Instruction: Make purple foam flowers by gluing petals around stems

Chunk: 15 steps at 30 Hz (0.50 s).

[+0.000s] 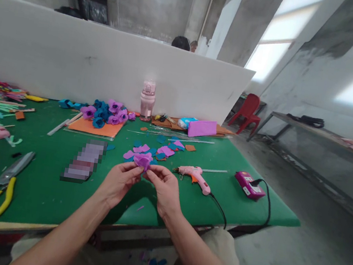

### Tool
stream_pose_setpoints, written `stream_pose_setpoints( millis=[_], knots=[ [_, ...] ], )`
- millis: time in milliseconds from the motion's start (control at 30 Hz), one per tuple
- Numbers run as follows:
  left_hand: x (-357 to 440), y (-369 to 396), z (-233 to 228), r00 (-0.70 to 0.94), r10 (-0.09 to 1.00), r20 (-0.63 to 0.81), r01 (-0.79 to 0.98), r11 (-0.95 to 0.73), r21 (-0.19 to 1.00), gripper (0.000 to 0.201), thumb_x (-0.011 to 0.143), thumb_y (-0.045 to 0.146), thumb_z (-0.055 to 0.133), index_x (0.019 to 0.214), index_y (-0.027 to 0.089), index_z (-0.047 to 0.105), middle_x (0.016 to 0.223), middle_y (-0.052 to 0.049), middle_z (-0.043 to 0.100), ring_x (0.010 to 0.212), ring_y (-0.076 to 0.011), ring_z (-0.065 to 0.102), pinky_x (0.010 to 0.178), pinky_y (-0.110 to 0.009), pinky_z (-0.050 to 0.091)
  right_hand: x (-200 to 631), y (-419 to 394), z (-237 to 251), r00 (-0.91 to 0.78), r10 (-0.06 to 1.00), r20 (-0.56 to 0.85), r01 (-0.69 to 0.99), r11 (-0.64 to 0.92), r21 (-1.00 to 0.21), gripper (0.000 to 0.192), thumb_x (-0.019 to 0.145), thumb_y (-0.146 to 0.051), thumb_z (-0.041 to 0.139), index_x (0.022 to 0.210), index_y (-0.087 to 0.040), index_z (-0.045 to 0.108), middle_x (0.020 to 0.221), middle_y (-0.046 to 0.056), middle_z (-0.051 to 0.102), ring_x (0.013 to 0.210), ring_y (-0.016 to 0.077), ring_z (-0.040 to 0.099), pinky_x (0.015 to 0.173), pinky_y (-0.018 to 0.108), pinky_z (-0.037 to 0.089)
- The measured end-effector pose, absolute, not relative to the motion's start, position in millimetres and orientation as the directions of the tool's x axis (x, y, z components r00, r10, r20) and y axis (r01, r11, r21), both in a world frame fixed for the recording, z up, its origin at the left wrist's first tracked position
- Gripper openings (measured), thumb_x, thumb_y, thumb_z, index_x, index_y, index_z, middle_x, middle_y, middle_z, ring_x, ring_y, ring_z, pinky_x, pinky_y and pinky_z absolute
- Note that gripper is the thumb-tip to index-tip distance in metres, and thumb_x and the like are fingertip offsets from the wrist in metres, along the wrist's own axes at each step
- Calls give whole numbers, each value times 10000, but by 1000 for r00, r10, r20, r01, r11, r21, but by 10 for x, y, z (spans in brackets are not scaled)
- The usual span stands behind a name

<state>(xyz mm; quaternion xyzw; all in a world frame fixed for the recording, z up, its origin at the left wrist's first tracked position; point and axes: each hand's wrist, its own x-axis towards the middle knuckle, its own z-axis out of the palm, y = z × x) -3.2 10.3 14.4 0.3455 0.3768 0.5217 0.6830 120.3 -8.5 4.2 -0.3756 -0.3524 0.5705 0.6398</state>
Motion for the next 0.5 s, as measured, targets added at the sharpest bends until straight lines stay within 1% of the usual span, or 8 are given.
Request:
stream_pose_setpoints(
  millis=[100, 200, 300, 400, 433, 500],
  knots=[
    [-22, 98, 138, 170, 972, -162, -451, 223, 864, 261, 537, 217, 818, 757, 112, 724, 726, -37, 670, 602, -76, 541, 578, -190, 427, 1197, -75, 38, 110, 994, 14, -479, 66, -875, 191, 605, -248, 762, 762, -171, 686, 753, 8, 696, 705, 143, 629, 779, 305, 501],
    [-9, 101, 133, 161, 974, -158, -450, 215, 867, 257, 532, 224, 821, 745, 118, 723, 708, -31, 663, 598, -76, 537, 575, -192, 426, 1204, -75, 30, 136, 990, 46, -428, 101, -898, 164, 622, -246, 747, 762, -183, 690, 753, 7, 698, 721, 160, 633, 780, 319, 500],
    [4, 102, 132, 144, 979, -142, -434, 191, 880, 257, 542, 240, 817, 752, 127, 722, 682, -16, 649, 570, -67, 522, 558, -191, 415, 1222, -103, 24, 171, 977, 128, -275, 173, -946, 119, 675, -249, 705, 787, -210, 704, 780, 15, 706, 747, 180, 632, 776, 333, 497],
    [19, 92, 137, 98, 990, -104, -417, 136, 899, 250, 541, 254, 815, 739, 139, 714, 629, 4, 625, 546, -67, 510, 541, -194, 401, 1236, -157, 28, 184, 943, 276, -67, 292, -954, 142, 739, -253, 648, 863, -250, 717, 877, 26, 704, 829, 200, 621, 811, 346, 479],
    [24, 88, 140, 82, 992, -92, -417, 118, 901, 249, 539, 256, 816, 733, 141, 710, 616, 10, 619, 542, -67, 507, 539, -195, 398, 1237, -174, 32, 180, 931, 319, -22, 328, -944, 162, 756, -251, 631, 893, -262, 717, 910, 27, 698, 859, 202, 615, 826, 344, 470],
    [27, 85, 145, 67, 994, -83, -430, 104, 897, 254, 536, 256, 817, 733, 141, 706, 626, 12, 620, 548, -68, 509, 547, -199, 402, 1240, -192, 44, 174, 914, 367, 16, 370, -929, 186, 776, -242, 611, 927, -276, 715, 946, 29, 689, 895, 202, 606, 839, 331, 457]
  ],
)
